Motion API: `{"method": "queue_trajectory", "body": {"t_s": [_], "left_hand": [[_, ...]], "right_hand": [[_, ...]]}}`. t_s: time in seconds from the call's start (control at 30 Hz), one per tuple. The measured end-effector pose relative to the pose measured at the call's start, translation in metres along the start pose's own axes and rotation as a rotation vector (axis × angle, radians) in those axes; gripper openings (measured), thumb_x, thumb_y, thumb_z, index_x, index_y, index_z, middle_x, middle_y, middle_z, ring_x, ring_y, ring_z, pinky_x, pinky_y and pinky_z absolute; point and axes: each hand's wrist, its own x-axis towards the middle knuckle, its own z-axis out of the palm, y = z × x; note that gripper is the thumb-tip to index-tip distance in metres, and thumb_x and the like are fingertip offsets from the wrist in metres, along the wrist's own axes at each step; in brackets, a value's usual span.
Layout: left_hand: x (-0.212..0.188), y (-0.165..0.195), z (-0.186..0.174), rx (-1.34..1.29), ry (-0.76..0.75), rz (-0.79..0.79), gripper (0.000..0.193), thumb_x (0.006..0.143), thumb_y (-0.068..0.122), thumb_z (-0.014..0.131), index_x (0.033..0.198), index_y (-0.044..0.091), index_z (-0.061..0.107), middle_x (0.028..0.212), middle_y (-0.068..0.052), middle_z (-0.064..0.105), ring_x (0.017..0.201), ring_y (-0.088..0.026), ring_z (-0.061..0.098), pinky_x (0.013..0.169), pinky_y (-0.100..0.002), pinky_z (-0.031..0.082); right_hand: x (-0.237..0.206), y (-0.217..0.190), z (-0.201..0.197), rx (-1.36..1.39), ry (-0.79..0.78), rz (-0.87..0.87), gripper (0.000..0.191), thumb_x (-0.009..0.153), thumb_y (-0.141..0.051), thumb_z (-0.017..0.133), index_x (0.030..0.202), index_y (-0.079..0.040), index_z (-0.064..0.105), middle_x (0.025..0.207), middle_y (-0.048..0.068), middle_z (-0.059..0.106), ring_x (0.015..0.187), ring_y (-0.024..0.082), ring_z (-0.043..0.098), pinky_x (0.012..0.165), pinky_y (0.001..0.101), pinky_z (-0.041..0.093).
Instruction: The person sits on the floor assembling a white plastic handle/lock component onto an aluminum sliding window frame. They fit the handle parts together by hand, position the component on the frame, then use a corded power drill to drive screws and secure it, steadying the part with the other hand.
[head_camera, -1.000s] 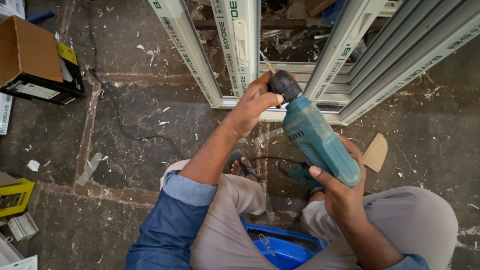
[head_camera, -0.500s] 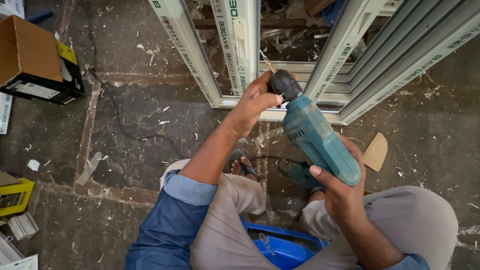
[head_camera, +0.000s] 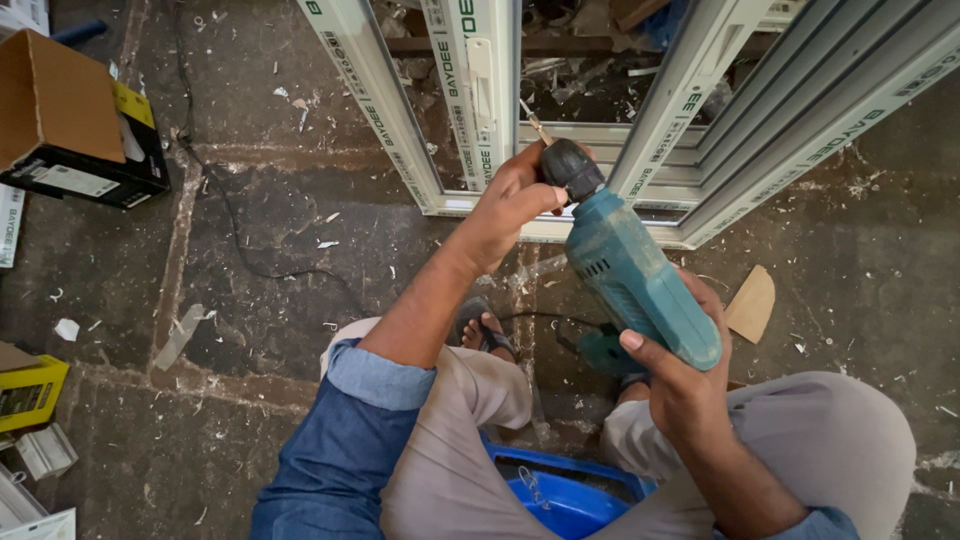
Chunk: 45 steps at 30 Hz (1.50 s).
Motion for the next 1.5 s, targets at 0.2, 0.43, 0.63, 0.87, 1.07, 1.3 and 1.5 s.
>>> {"method": "queue_trajectory", "body": {"t_s": [0.2,0.43,0.63,0.87,1.07,1.3,1.5], "left_hand": [[-0.0002,0.0003,-0.0005,0.000,0.005,-0.005,0.054,0.086,0.022,0.061,0.136,0.003,0.058,0.117,-0.004,0.066,0.105,-0.014,0.058,0.090,-0.031,0.049],[-0.0006,0.0003,-0.0010,-0.004,0.003,-0.008,0.054,0.085,0.021,0.061,0.136,0.004,0.058,0.117,-0.003,0.064,0.102,-0.013,0.055,0.091,-0.031,0.047],[-0.0009,0.0007,-0.0016,0.001,0.008,-0.004,0.054,0.085,0.021,0.061,0.135,0.004,0.059,0.116,-0.003,0.064,0.102,-0.013,0.056,0.090,-0.030,0.047],[-0.0022,0.0011,-0.0006,-0.028,0.000,-0.007,0.053,0.085,0.021,0.062,0.135,0.005,0.059,0.118,-0.002,0.063,0.105,-0.013,0.056,0.092,-0.030,0.048],[-0.0029,0.0029,0.0004,-0.051,-0.012,0.001,0.053,0.085,0.021,0.063,0.135,0.006,0.058,0.118,-0.002,0.061,0.105,-0.014,0.055,0.092,-0.031,0.048],[-0.0048,0.0069,0.0012,-0.087,-0.020,-0.019,0.054,0.084,0.021,0.063,0.136,0.007,0.058,0.117,-0.002,0.061,0.105,-0.014,0.055,0.093,-0.031,0.047],[-0.0044,0.0075,0.0013,-0.109,-0.031,-0.020,0.054,0.084,0.021,0.065,0.136,0.007,0.057,0.115,-0.002,0.061,0.103,-0.014,0.055,0.092,-0.032,0.047]], "right_hand": [[0.0009,0.0005,0.0003,0.006,0.001,0.005,0.078,0.072,0.001,0.076,0.145,-0.003,0.047,0.137,0.010,0.058,0.130,0.023,0.056,0.112,0.0390,0.044],[0.0009,0.0020,-0.0011,-0.006,-0.001,0.010,0.079,0.073,0.002,0.076,0.146,-0.004,0.047,0.138,0.009,0.057,0.130,0.023,0.056,0.112,0.0390,0.045],[0.0005,0.0041,-0.0016,-0.014,-0.005,-0.012,0.078,0.073,0.002,0.077,0.145,-0.003,0.047,0.137,0.010,0.058,0.130,0.022,0.056,0.112,0.0382,0.045],[0.0002,0.0064,-0.0036,-0.023,0.010,-0.011,0.080,0.072,0.002,0.078,0.146,-0.003,0.048,0.137,0.010,0.058,0.129,0.022,0.057,0.111,0.0378,0.046],[-0.0003,0.0063,-0.0038,-0.024,0.013,-0.010,0.080,0.072,0.002,0.078,0.146,-0.002,0.048,0.137,0.010,0.058,0.129,0.023,0.057,0.111,0.0380,0.046],[-0.0001,0.0052,-0.0047,-0.037,0.005,0.004,0.080,0.073,0.001,0.078,0.147,-0.003,0.046,0.138,0.011,0.057,0.130,0.024,0.057,0.110,0.0395,0.047],[0.0004,0.0051,-0.0047,-0.004,-0.001,0.004,0.081,0.072,0.002,0.077,0.147,-0.003,0.046,0.140,0.011,0.056,0.131,0.024,0.056,0.110,0.0394,0.047]]}}
